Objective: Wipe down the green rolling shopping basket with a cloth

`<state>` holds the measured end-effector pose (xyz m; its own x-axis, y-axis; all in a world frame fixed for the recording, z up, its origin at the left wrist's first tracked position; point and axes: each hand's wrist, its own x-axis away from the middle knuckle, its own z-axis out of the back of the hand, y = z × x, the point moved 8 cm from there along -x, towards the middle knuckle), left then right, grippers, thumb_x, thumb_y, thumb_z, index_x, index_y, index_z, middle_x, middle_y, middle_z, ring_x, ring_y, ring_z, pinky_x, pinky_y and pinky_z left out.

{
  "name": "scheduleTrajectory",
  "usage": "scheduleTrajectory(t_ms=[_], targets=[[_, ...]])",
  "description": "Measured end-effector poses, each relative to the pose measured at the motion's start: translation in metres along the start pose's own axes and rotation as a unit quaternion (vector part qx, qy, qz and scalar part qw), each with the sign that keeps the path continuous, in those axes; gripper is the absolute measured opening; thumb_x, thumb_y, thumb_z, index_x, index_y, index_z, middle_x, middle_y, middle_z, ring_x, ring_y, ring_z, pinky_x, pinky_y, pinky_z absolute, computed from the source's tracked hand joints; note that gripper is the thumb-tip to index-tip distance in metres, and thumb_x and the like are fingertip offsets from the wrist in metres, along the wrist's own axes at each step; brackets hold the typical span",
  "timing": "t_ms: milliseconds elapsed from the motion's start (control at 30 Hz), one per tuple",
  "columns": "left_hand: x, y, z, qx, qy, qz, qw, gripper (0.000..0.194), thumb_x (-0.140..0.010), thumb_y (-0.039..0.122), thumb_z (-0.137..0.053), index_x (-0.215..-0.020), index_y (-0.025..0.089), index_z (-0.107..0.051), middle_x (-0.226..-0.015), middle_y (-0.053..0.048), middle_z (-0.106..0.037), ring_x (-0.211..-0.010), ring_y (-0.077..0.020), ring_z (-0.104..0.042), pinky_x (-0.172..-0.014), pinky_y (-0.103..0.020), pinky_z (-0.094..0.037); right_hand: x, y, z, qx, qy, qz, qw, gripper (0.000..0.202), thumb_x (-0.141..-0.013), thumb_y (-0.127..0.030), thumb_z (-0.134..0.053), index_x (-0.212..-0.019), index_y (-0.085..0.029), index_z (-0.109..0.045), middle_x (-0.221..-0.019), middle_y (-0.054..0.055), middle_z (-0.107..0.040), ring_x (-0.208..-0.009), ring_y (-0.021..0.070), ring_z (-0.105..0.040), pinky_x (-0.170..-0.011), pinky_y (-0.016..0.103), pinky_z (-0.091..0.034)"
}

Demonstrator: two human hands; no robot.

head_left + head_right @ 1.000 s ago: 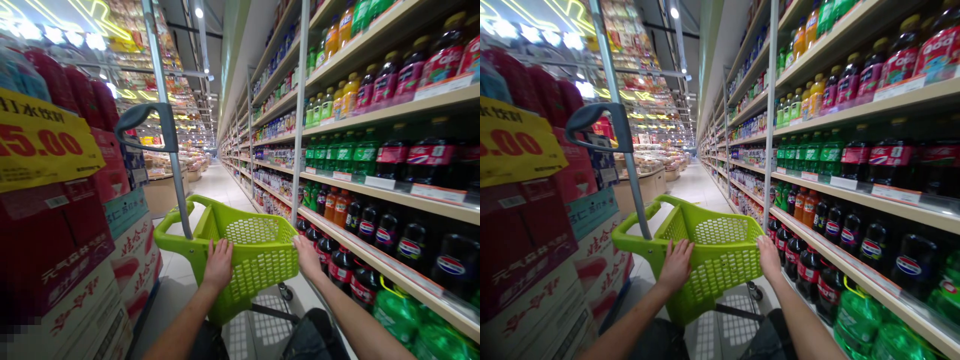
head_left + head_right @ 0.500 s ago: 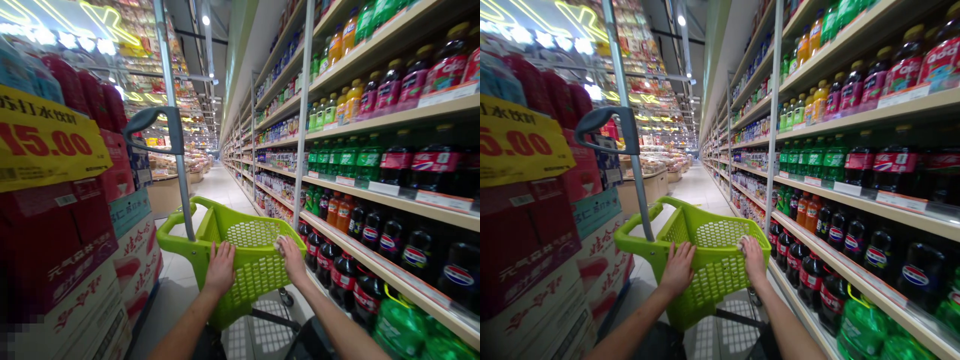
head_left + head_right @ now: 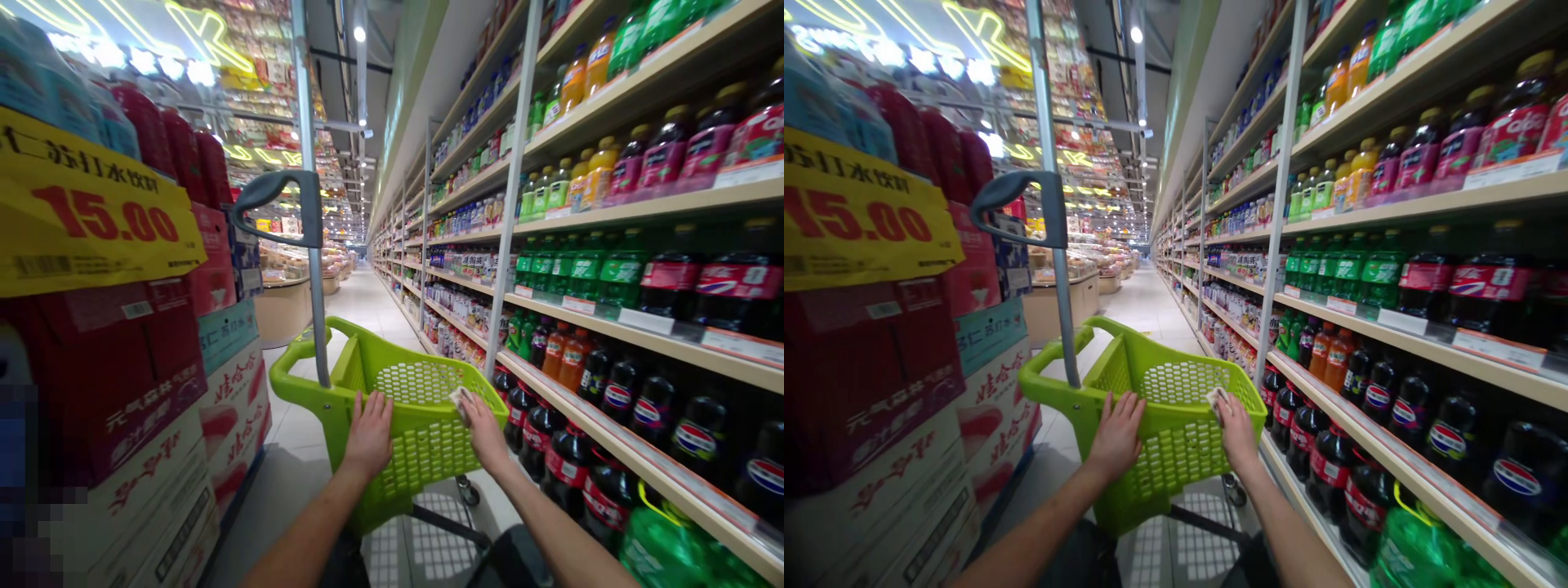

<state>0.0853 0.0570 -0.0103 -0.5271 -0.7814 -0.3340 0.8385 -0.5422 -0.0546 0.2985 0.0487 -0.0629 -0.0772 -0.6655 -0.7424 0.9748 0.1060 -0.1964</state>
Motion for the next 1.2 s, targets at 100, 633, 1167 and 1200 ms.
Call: scheduleTrajectory(t_ms=[100, 633, 1167, 1200], targets=[[-0.001, 0.002, 0.000, -0.006, -0.002, 0.009, 1.000, 0.063, -0.070, 0.030, -0.045, -0.129, 0.008, -0.037, -0.138, -0.016, -0.034, -0.131, -0.0275, -0.021, -0.108, -0.048, -0.001, -0.002, -0.007, -0.005, 0.001, -0.025, 0.030, 0.999, 0.047, -0.070, -0.003, -0.040, -0.111, -0.017, -0.057, -0.121, 0.011, -0.053, -0.113, 0.0215, -0.047, -0.095, 0.039, -0.039], [0.000, 0.006, -0.004, -0.011, -0.014, -0.007, 1.000, 0.066, -0.072, 0.032, -0.043, -0.132, 0.008, -0.032, -0.140, -0.015, -0.031, -0.132, -0.0273, -0.018, -0.108, -0.048, 0.000, -0.003, 0.019, 0.003, 0.015, -0.037, -0.021, 0.999, 0.054, -0.064, 0.002, -0.034, -0.105, -0.016, -0.063, -0.118, 0.009, -0.056, -0.111, 0.0205, -0.049, -0.095, 0.037, -0.039], [-0.001, 0.009, -0.009, -0.012, 0.002, -0.019, 1.000, 0.067, -0.070, 0.031, -0.044, -0.133, 0.008, -0.031, -0.140, -0.014, -0.031, -0.132, -0.0268, -0.017, -0.108, -0.048, 0.000, -0.001, 0.006, 0.005, 0.033, -0.011, -0.003, 0.999, 0.051, -0.070, 0.002, -0.034, -0.106, -0.019, -0.062, -0.118, 0.010, -0.056, -0.113, 0.0216, -0.048, -0.094, 0.039, -0.040], [-0.002, 0.009, -0.009, -0.012, -0.002, -0.020, 1.000, 0.068, -0.070, 0.031, -0.044, -0.133, 0.008, -0.031, -0.140, -0.014, -0.031, -0.132, -0.0269, -0.017, -0.108, -0.048, 0.000, -0.004, -0.023, -0.001, 0.006, -0.013, 0.033, 0.999, 0.052, -0.070, 0.002, -0.034, -0.110, -0.020, -0.060, -0.120, 0.009, -0.054, -0.115, 0.0204, -0.046, -0.095, 0.038, -0.039]])
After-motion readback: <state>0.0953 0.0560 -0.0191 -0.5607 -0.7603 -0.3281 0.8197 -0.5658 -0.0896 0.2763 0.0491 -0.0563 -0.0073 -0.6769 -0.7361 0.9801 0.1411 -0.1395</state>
